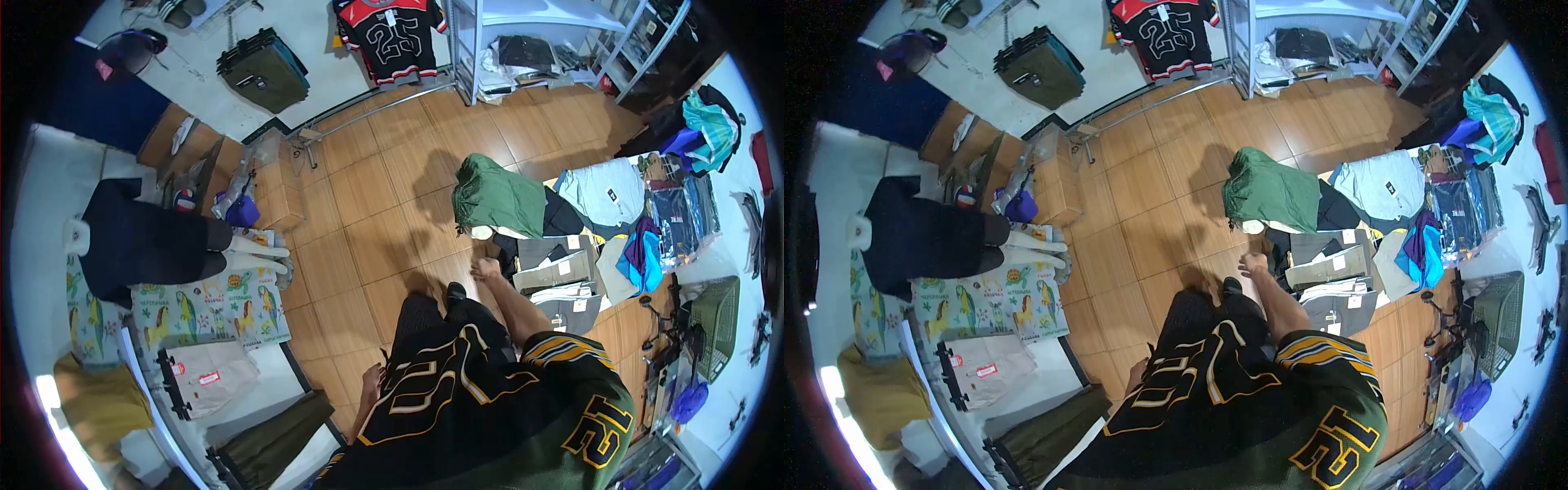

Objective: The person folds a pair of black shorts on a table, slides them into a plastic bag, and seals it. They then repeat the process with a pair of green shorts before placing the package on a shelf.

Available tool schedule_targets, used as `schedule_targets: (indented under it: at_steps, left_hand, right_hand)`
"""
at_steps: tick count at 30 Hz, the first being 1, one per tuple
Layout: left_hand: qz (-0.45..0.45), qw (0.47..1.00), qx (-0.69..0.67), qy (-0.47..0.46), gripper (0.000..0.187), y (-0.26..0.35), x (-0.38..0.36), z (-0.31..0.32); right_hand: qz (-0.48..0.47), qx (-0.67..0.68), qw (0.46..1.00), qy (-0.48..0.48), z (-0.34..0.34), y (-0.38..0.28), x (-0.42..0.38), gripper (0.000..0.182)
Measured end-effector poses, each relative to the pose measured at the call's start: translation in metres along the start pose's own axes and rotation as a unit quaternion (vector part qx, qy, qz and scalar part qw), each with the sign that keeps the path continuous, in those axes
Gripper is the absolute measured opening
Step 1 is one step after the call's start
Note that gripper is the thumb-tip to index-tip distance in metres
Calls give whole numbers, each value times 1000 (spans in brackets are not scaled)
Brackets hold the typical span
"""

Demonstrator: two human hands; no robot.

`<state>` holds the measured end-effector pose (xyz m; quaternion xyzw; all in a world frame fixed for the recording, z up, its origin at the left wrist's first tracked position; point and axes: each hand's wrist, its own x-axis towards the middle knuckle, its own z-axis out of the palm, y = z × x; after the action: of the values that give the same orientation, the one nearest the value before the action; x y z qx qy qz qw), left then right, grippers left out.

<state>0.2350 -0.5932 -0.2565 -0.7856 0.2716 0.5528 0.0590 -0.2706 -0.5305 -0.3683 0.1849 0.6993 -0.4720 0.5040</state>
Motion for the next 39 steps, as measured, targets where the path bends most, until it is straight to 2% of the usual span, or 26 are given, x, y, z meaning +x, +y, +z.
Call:
schedule_targets:
  at_steps: [5,10,15,18,21,24,27,30,33,35,36,37,39]
  left_hand:
    - [9,997,76,-3,31,72,26,1]
    - [34,993,92,-59,30,169,84,-23]
    - [75,985,76,-137,30,328,138,-51]
    - [136,981,108,-88,32,441,135,-39]
    - [199,952,185,-143,32,532,151,-30]
    - [236,929,253,-129,40,607,144,-1]
    - [258,914,279,-139,40,647,155,23]
    - [265,902,306,-151,41,665,147,49]
    - [254,890,342,-163,44,659,143,71]
    - [244,879,372,-174,46,652,149,82]
    - [245,872,381,-184,47,648,149,88]
    - [246,866,389,-193,47,642,148,94]
    - [249,857,400,-211,45,633,140,109]
  right_hand:
    - [27,71,996,-51,41,-46,20,37]
    - [73,225,972,-5,73,-85,36,40]
    - [110,355,923,103,100,-106,60,42]
    - [123,411,888,167,112,-116,91,47]
    - [127,441,859,227,125,-119,106,48]
    - [177,485,823,236,128,-111,130,49]
    - [192,493,810,252,137,-106,133,50]
    - [169,519,805,232,141,-68,166,48]
    - [127,515,790,307,145,-108,114,48]
    - [4,278,862,424,152,-107,99,48]
    - [-56,147,869,470,156,-101,96,50]
    - [-152,178,830,507,161,-100,98,48]
    - [-176,192,814,519,158,-111,79,47]
